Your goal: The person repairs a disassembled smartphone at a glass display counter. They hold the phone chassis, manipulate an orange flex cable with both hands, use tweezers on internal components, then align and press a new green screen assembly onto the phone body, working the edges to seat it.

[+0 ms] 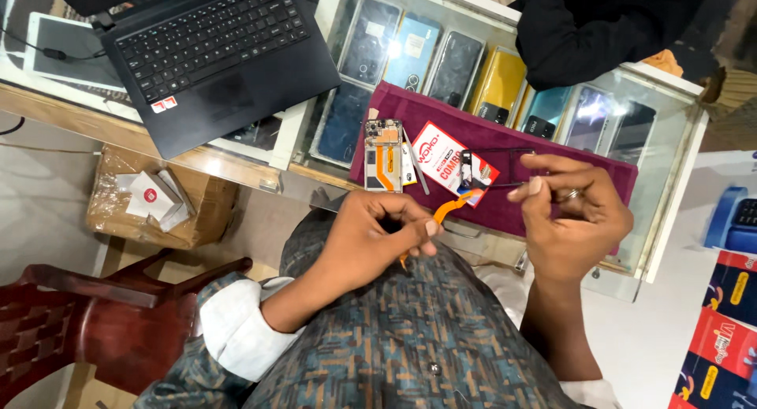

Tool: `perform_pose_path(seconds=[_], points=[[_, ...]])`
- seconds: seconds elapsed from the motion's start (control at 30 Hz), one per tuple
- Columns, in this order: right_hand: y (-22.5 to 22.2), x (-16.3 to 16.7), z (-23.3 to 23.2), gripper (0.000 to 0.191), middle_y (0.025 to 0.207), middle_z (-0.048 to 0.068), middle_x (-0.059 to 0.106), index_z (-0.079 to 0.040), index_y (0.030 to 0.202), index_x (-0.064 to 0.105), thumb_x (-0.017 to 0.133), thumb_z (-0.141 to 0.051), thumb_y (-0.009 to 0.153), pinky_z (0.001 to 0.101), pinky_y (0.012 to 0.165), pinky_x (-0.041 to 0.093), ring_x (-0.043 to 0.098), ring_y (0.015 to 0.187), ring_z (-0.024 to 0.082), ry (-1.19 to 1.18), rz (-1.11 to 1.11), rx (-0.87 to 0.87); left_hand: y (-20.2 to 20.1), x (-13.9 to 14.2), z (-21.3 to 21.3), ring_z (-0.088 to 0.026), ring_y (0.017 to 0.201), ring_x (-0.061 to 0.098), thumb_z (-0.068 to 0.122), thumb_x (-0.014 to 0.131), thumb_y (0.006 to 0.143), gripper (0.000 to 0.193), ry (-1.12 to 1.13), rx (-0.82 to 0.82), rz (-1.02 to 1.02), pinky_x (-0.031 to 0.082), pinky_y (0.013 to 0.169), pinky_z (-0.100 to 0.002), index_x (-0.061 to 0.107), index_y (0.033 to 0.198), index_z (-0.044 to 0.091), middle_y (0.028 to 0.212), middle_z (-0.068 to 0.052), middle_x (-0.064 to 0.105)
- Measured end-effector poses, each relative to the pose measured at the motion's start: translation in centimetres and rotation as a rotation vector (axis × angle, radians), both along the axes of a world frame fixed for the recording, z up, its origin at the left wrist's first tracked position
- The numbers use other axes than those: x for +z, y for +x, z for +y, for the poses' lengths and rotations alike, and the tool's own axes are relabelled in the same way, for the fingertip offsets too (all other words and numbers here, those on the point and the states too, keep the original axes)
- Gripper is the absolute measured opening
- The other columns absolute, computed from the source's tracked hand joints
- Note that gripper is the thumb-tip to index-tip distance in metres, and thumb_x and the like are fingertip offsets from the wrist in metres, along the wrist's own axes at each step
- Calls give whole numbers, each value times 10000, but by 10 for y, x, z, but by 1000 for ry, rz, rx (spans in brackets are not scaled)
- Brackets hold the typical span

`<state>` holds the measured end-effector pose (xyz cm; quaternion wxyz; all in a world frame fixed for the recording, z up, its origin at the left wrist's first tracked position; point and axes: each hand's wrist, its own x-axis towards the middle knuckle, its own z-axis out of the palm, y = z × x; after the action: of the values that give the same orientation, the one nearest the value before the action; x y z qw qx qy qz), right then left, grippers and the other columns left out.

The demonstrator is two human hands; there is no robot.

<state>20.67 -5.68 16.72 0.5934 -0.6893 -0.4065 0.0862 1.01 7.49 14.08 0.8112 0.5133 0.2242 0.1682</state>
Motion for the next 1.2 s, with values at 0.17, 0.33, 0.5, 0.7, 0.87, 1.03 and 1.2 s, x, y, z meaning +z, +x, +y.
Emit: perform_pose_path(seconds=[0.17, 0.33, 0.5, 0.7, 0.87, 1.03, 1.2], points=[[6, -7, -12, 133, 950, 178, 707, 2, 1016, 526, 615, 99, 995, 222, 612, 544, 688, 721, 149, 52, 218, 24, 4, -3, -3, -64, 620, 667, 126, 721, 942, 163, -87, -37, 13, 511, 565, -203, 776, 968, -26, 759, -93, 769], [17, -22, -28, 88, 907, 124, 674, 35, 1016, 623, 578, 91, 965, 241, 647, 491, 625, 662, 131, 79, 365, 102, 10, -4, -10, -69, 628, 665, 149, 705, 957, 187, -60, -16, 4, 510, 568, -207, 778, 972, -23, 763, -96, 767], [29, -33, -45, 125, 960, 100, 687, 50, 1082, 706, 638, 72, 980, 244, 676, 523, 658, 780, 136, -162, 398, 75, 18, -10, -24, -75, 647, 686, 157, 704, 967, 189, -94, 21, -12, 527, 594, -214, 767, 941, -19, 762, -74, 762], [42, -34, -63, 160, 974, 95, 684, 56, 1061, 729, 718, 104, 908, 262, 744, 582, 680, 829, 132, -205, 344, 57, 30, -8, -38, -37, 592, 599, 139, 729, 959, 170, 34, 57, 11, 472, 541, -209, 757, 901, -18, 742, -59, 754], [54, -42, -83, 167, 936, 82, 705, 46, 1008, 728, 754, 109, 856, 253, 726, 593, 683, 820, 121, -282, 387, -14, 40, -11, -51, -25, 577, 586, 142, 726, 946, 163, 53, 89, 43, 464, 518, -209, 753, 917, -16, 755, -45, 760], [73, -47, -110, 143, 935, 105, 746, 27, 1007, 758, 744, 68, 871, 264, 717, 583, 700, 818, 132, -457, 235, -22, 43, -19, -55, -75, 704, 711, 161, 725, 961, 198, 21, 128, 3, 567, 642, -230, 748, 957, -35, 794, -72, 756], [102, -26, -134, 357, 1225, 28, 706, -111, 1156, 761, 662, 9, 835, 290, 776, 620, 772, 883, 177, -845, 4, 142, 53, -17, -49, -104, 676, 687, 187, 711, 954, 238, -22, 155, -11, 552, 622, -243, 754, 977, -46, 796, -97, 769]])
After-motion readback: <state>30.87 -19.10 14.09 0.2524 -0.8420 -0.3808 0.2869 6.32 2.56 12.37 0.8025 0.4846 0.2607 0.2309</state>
